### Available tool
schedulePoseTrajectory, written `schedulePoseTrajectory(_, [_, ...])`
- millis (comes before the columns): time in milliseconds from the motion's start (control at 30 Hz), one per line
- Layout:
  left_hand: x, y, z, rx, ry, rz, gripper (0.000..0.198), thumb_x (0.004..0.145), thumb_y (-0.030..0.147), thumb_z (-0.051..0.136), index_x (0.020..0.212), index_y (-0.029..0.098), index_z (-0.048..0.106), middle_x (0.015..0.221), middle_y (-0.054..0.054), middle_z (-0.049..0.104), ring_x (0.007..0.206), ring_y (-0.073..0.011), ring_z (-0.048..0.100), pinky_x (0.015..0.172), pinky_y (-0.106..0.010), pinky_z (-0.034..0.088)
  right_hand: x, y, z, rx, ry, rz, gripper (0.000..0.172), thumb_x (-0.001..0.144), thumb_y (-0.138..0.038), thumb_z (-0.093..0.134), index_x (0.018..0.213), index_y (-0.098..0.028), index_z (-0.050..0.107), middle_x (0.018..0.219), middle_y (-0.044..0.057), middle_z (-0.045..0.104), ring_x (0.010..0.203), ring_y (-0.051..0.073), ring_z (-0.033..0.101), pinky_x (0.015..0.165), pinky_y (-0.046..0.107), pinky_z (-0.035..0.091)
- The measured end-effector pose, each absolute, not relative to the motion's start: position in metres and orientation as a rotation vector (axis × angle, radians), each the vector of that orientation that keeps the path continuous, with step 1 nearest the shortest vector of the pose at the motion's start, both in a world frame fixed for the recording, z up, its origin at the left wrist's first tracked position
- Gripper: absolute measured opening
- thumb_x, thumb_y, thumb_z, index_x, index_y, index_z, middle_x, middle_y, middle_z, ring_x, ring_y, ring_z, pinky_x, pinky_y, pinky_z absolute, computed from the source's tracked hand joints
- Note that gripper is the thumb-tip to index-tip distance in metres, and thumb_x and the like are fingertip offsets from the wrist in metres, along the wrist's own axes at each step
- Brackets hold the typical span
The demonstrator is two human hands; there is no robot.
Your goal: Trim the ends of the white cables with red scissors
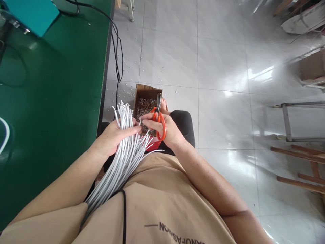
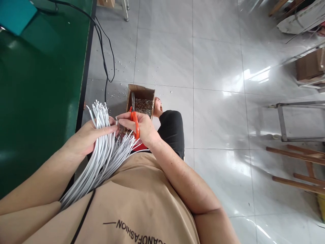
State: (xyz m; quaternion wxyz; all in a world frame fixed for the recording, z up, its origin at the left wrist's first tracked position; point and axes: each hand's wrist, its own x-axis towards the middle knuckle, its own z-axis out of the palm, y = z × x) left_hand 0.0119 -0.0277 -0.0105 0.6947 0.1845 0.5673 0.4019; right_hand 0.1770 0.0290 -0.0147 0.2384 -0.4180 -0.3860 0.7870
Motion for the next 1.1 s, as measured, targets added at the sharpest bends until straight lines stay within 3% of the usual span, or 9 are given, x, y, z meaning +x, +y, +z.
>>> schedulePoseTrajectory(233, [0.014, -0.028, -0.007, 0.421, 1.264, 0.941, 0.026, 0.068, 0.021, 0.08, 0.081, 0.019, 0.058, 0.073, 0.004, 0.066, 0.074, -0.014, 0.065, 0.075, -0.03, 0.053, 0.176, 0.029, -0.02, -1.047, -1.081, 2.248, 0.021, 0.074, -0.036, 0.071, 0.08, -0.016, 0.068, 0.061, -0.005, 0.054, 0.059, 0.006, 0.049, 0.06, 0.021, 0.042])
schedulePoseTrajectory(367, [0.016, -0.029, -0.009, 0.492, 1.3, 0.935, 0.026, 0.067, 0.025, 0.08, 0.08, 0.018, 0.059, 0.07, 0.002, 0.065, 0.068, -0.0138, 0.063, 0.067, -0.027, 0.05, 0.169, 0.022, -0.02, -1.016, -0.966, 2.209, 0.025, 0.069, -0.036, 0.076, 0.08, -0.015, 0.064, 0.069, -0.002, 0.063, 0.062, 0.009, 0.057, 0.065, 0.024, 0.048])
schedulePoseTrajectory(500, [0.017, -0.029, -0.01, 0.529, 1.35, 0.974, 0.03, 0.064, 0.028, 0.082, 0.076, 0.017, 0.057, 0.07, 0.001, 0.063, 0.065, -0.0132, 0.06, 0.063, -0.026, 0.048, 0.162, 0.015, -0.021, -1.093, -0.989, 2.048, 0.026, 0.07, -0.038, 0.074, 0.083, -0.017, 0.064, 0.067, -0.003, 0.063, 0.061, 0.011, 0.059, 0.065, 0.026, 0.051])
schedulePoseTrajectory(633, [0.018, -0.03, -0.01, 0.512, 1.336, 0.996, 0.03, 0.063, 0.026, 0.082, 0.077, 0.017, 0.056, 0.072, 0.001, 0.064, 0.068, -0.0134, 0.061, 0.066, -0.027, 0.049, 0.162, 0.013, -0.02, -1.159, -1.187, 1.815, 0.022, 0.076, -0.039, 0.069, 0.08, -0.017, 0.066, 0.073, 0.0, 0.064, 0.066, 0.011, 0.059, 0.068, 0.025, 0.05])
schedulePoseTrajectory(767, [0.019, -0.03, -0.009, 0.472, 1.337, 1.036, 0.033, 0.062, 0.025, 0.082, 0.08, 0.018, 0.055, 0.074, 0.002, 0.065, 0.07, -0.0152, 0.064, 0.069, -0.029, 0.051, 0.171, 0.02, -0.017, -1.31, -1.472, 1.582, 0.027, 0.083, -0.044, 0.059, 0.089, -0.019, 0.067, 0.079, 0.001, 0.065, 0.071, 0.012, 0.058, 0.069, 0.025, 0.046])
schedulePoseTrajectory(933, [0.02, -0.03, -0.008, 0.462, 1.437, 1.031, 0.035, 0.061, 0.027, 0.083, 0.081, 0.017, 0.056, 0.08, 0.0, 0.068, 0.071, -0.0161, 0.066, 0.069, -0.029, 0.051, 0.188, 0.026, -0.021, -1.568, -2.161, 1.229, 0.033, 0.079, -0.045, 0.061, 0.063, -0.017, 0.059, 0.074, 0.002, 0.059, 0.064, 0.011, 0.05, 0.06, 0.024, 0.037])
schedulePoseTrajectory(1100, [0.019, -0.031, -0.011, 0.528, 1.472, 1.035, 0.033, 0.061, 0.03, 0.083, 0.08, 0.018, 0.058, 0.081, -0.001, 0.068, 0.073, -0.0175, 0.066, 0.068, -0.029, 0.051, 0.186, 0.021, -0.021, -1.595, -2.404, 1.129, 0.032, 0.085, -0.043, 0.053, 0.067, -0.017, 0.059, 0.078, 0.003, 0.061, 0.062, 0.01, 0.049, 0.055, 0.023, 0.032])
